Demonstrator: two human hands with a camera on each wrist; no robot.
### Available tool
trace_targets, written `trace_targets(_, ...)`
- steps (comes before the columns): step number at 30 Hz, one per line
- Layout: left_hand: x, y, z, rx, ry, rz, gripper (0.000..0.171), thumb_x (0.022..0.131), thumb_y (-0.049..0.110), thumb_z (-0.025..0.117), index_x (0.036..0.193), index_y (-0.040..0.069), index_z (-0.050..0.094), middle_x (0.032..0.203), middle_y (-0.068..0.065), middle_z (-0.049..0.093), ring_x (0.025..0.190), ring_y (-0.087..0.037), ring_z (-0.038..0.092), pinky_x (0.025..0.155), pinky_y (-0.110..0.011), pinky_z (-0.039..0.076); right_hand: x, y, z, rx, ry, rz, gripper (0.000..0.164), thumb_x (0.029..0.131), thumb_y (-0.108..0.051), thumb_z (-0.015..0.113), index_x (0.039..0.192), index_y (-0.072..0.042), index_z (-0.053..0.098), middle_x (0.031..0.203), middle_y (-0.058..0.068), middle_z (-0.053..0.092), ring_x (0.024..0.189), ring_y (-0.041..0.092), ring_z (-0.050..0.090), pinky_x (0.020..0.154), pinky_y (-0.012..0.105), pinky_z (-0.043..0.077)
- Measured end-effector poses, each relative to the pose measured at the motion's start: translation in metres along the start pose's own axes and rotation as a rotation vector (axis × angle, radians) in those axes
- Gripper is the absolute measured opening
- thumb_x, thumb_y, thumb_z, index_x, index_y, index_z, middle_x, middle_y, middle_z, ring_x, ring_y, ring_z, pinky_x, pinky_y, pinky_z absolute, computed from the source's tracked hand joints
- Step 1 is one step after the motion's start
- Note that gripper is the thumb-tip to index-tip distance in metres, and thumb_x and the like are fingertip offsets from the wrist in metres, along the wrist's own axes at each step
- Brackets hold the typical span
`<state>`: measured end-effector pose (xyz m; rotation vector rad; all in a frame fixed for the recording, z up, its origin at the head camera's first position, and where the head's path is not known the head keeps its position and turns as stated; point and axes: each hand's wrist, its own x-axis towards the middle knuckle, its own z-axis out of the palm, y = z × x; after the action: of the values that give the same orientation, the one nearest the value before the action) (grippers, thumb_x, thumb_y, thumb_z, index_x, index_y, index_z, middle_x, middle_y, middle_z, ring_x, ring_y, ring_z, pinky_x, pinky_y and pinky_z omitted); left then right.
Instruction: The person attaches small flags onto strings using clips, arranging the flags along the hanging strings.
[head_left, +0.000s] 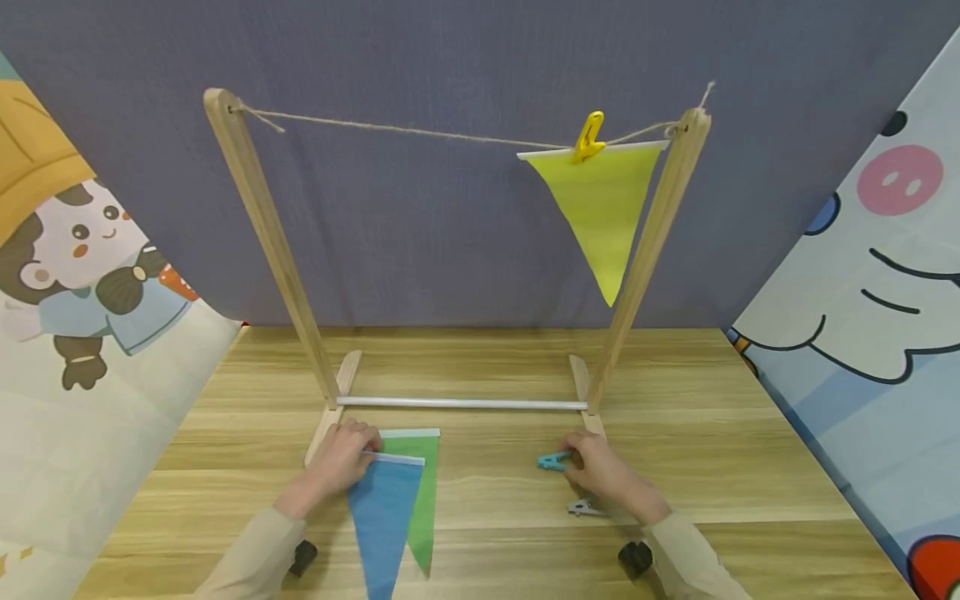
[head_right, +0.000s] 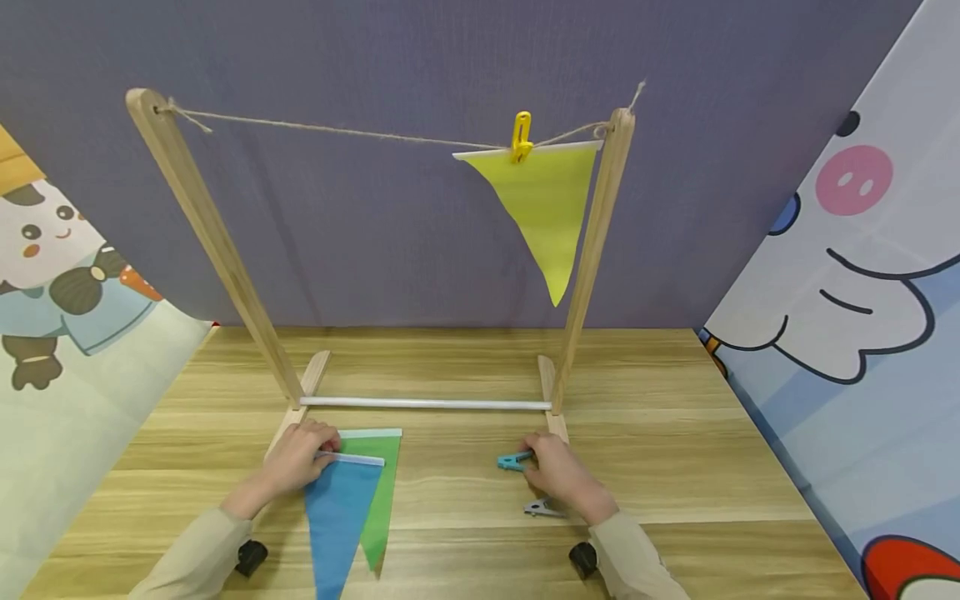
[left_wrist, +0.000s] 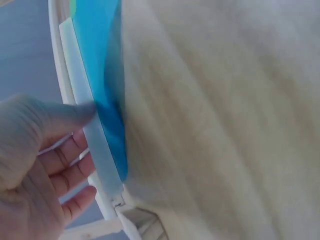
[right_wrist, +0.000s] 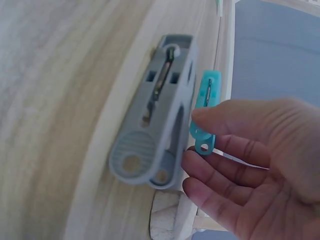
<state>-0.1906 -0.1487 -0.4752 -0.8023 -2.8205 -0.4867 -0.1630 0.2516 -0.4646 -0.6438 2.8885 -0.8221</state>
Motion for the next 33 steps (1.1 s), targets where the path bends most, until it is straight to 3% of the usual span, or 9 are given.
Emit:
trace_targets(4,0.002,-0.007,-0.007,-0.096,0.019,0.077,0.016,0.072,0.002,0.077,0.072,0.014,0.065,0.072,0.006,0.061,0.071,-0.014,0.052,0.065,-0.032,0.042,0.001,0.001,-0.003,-0.005,0.02,-0.034,0.021,0.073,0.003,0.072,0.092,0.002,0.063,0.088,0.008,0.061,0.078,0.02,0.057,0.066,0.028,0.05)
trace_targets(8,0.004,-0.011,-0.015,-0.293,0.053,0.138,0.016,0.074,-0.001,0.075,0.074,0.012,0.066,0.075,0.005,0.063,0.072,-0.012,0.055,0.066,-0.032,0.046,0.002,0.0,-0.005,0.015,0.071,-0.081,0.018,0.075,0.001,0.073,0.09,-0.001,0.063,0.085,0.005,0.06,0.074,0.016,0.055,0.063,0.025,0.048)
trace_targets(12,0.007,-0.01,-0.023,-0.489,0.085,0.139,0.014,0.077,-0.003,0.071,0.076,0.01,0.067,0.075,0.004,0.064,0.071,-0.007,0.054,0.063,-0.031,0.045,0.006,-0.003,-0.009,0.016,0.122,-0.118,0.021,0.074,0.003,0.073,0.091,0.0,0.062,0.083,0.003,0.059,0.071,0.014,0.053,0.061,0.024,0.048)
trace_targets(16,0.011,-0.007,-0.029,-0.605,0.1,0.112,0.013,0.078,-0.006,0.069,0.077,0.007,0.068,0.073,0.002,0.064,0.069,-0.005,0.052,0.061,-0.026,0.043,0.01,-0.009,-0.016,0.004,0.148,-0.127,0.023,0.072,0.005,0.074,0.091,0.0,0.062,0.083,0.005,0.059,0.072,0.016,0.055,0.062,0.023,0.049)
trace_targets(21,0.017,-0.004,-0.036,-0.661,0.092,0.105,0.014,0.077,-0.014,0.065,0.076,0.0,0.065,0.069,-0.007,0.06,0.066,-0.009,0.05,0.059,-0.026,0.041,0.014,-0.017,-0.027,0.001,0.17,-0.131,0.023,0.073,0.004,0.073,0.092,0.001,0.062,0.086,0.008,0.059,0.074,0.02,0.059,0.064,0.025,0.051)
trace_targets(25,0.022,0.001,-0.044,-0.68,0.079,0.112,0.013,0.078,-0.011,0.066,0.076,0.002,0.066,0.07,-0.003,0.058,0.066,-0.007,0.049,0.059,-0.025,0.041,0.015,-0.023,-0.036,0.009,0.191,-0.13,0.024,0.074,0.003,0.073,0.095,0.002,0.062,0.087,0.009,0.06,0.075,0.02,0.059,0.065,0.028,0.052)
trace_targets(27,0.025,0.01,-0.055,-0.687,0.069,0.097,0.012,0.079,-0.009,0.066,0.077,0.002,0.066,0.071,-0.002,0.059,0.067,-0.006,0.05,0.06,-0.025,0.042,0.017,-0.027,-0.04,0.021,0.21,-0.147,0.023,0.074,0.003,0.073,0.095,0.003,0.062,0.087,0.01,0.06,0.075,0.023,0.06,0.066,0.029,0.053)
trace_targets(33,0.039,0.015,-0.066,-0.678,0.087,0.093,0.012,0.078,-0.011,0.066,0.078,0.001,0.066,0.073,-0.004,0.062,0.069,-0.004,0.051,0.059,-0.024,0.044,0.023,-0.034,-0.051,0.001,0.278,-0.226,0.022,0.074,0.004,0.073,0.094,0.001,0.063,0.085,0.007,0.06,0.073,0.019,0.058,0.063,0.028,0.051)
